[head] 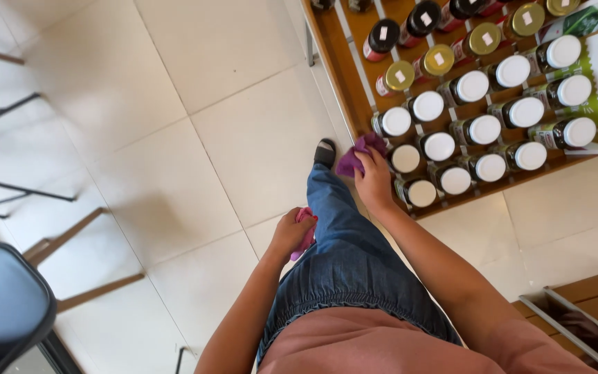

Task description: Cleaning and wiping down display shelves in a grocery store.

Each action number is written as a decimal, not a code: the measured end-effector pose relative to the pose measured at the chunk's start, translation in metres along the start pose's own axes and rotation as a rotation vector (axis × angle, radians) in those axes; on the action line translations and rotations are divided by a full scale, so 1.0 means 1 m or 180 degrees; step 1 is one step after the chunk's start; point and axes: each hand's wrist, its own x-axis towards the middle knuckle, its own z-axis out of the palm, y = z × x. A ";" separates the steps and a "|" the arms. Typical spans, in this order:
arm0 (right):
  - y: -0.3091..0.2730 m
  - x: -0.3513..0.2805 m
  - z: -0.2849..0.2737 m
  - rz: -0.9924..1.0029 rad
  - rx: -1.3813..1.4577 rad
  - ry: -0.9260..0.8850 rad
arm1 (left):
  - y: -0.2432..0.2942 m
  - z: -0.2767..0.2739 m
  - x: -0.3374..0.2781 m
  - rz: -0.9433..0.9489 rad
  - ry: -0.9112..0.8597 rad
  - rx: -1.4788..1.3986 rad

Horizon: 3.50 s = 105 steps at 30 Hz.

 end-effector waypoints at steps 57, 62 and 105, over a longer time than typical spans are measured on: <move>0.011 0.237 0.152 0.2467 -0.0575 -0.0174 | 0.313 -0.061 0.341 0.2200 -0.2194 0.5046; 0.004 0.198 0.150 0.3213 -0.1201 -0.0227 | 0.286 -0.051 0.343 0.2389 -0.2460 0.5335; -0.125 0.459 0.118 0.2000 0.0765 -0.0056 | 0.489 -0.158 0.443 0.1353 0.0240 0.3635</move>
